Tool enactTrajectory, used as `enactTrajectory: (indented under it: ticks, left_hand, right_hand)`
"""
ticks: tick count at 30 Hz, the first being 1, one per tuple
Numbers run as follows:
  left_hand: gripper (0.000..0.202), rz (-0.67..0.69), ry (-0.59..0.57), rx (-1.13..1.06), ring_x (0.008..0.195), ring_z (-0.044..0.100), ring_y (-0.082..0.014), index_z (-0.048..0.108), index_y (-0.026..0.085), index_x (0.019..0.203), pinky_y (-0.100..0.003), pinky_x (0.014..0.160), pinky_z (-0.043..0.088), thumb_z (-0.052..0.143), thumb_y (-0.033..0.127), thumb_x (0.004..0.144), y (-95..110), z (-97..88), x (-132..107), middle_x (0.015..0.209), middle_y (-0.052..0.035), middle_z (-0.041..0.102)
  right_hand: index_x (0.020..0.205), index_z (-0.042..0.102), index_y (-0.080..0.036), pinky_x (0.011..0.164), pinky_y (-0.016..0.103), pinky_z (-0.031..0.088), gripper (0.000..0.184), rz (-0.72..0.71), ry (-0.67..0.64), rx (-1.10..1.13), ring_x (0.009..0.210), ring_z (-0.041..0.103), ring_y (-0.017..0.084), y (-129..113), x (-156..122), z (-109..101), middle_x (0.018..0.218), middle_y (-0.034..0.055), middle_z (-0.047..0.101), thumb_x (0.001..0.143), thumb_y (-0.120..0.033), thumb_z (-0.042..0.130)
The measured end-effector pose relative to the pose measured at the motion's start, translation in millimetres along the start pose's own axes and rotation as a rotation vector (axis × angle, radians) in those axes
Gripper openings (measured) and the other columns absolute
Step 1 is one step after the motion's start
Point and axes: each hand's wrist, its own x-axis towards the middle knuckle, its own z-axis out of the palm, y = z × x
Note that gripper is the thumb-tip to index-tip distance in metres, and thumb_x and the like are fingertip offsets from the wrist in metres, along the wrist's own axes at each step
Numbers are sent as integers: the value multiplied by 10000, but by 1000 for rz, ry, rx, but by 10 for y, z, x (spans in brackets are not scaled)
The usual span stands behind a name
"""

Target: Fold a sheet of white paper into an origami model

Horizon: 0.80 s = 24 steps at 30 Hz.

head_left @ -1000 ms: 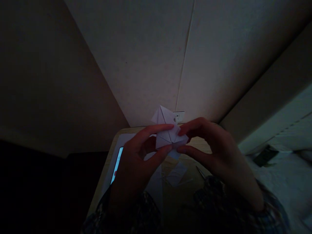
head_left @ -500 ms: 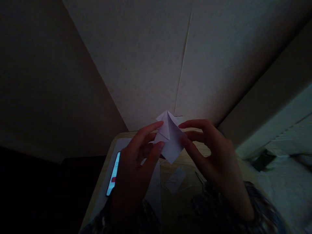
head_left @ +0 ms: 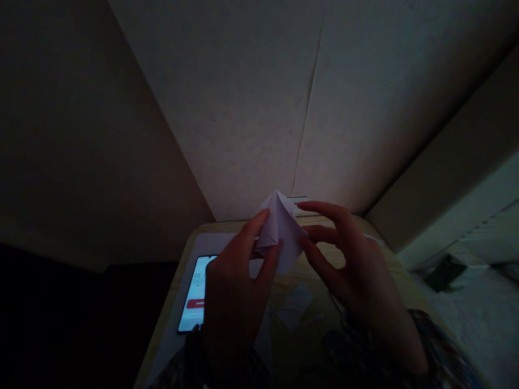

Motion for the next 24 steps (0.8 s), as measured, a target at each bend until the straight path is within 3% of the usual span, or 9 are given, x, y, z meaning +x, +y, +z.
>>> enactTrajectory:
  ticks: [2, 7, 9, 12, 17, 21, 24]
  left_hand:
    - [335, 0, -12, -6, 849, 775, -221, 681, 240, 1252, -297, 708, 614, 619, 265, 924, 0, -2, 2, 1124, -51, 793]
    - [390, -24, -66, -131, 575, 712, -119, 620, 365, 1341, -189, 530, 552, 552, 262, 970, 54, -84, 47, 900, 45, 811]
    - [366, -29, -115, -199, 557, 715, -100, 665, 358, 1289, -164, 540, 558, 546, 235, 966, 68, -122, 61, 838, 57, 803]
    - [293, -83, -210, -300, 597, 744, -100, 763, 327, 1117, -154, 544, 573, 548, 218, 951, 69, -163, 66, 931, 35, 804]
    - [267, -181, -281, -415, 658, 758, -130, 794, 371, 1004, -189, 648, 613, 734, 199, 809, 41, -205, 78, 976, 38, 807]
    - [454, -124, -281, -401, 566, 735, -113, 791, 395, 972, -192, 670, 612, 867, 117, 620, 36, -209, 108, 973, 70, 813]
    - [423, -53, -215, -289, 530, 712, -118, 792, 360, 947, -210, 655, 611, 872, 108, 617, 50, -200, 106, 906, 68, 813]
  right_hand:
    - [1321, 482, -263, 690, 268, 645, 410, -18, 15, -15, 858, 783, 186, 7, -6, -18, 985, 26, 785, 943, -133, 570]
    - [1308, 509, -298, 668, 259, 649, 389, -47, 13, 4, 893, 781, 181, -13, -11, -80, 1045, 16, 778, 958, -136, 558]
    - [1308, 503, -309, 725, 267, 651, 411, -49, 12, 16, 942, 774, 179, -5, -9, -91, 1049, 3, 783, 949, -119, 566]
    - [1302, 517, -322, 879, 333, 629, 450, -93, 48, 12, 1095, 728, 193, 28, -14, -93, 1228, 13, 740, 926, -84, 582]
    - [1244, 589, -308, 1048, 395, 538, 388, -145, 48, 54, 1326, 583, 214, 68, -39, -114, 1446, 32, 610, 935, -73, 569]
    - [1225, 591, -311, 1004, 364, 552, 353, -116, 4, 92, 1356, 550, 209, 93, -45, -157, 1434, 21, 615, 939, -103, 584]
    - [1191, 598, -294, 1018, 368, 538, 300, -77, -30, 101, 1395, 502, 216, 93, -31, -182, 1443, 29, 596, 940, -132, 596]
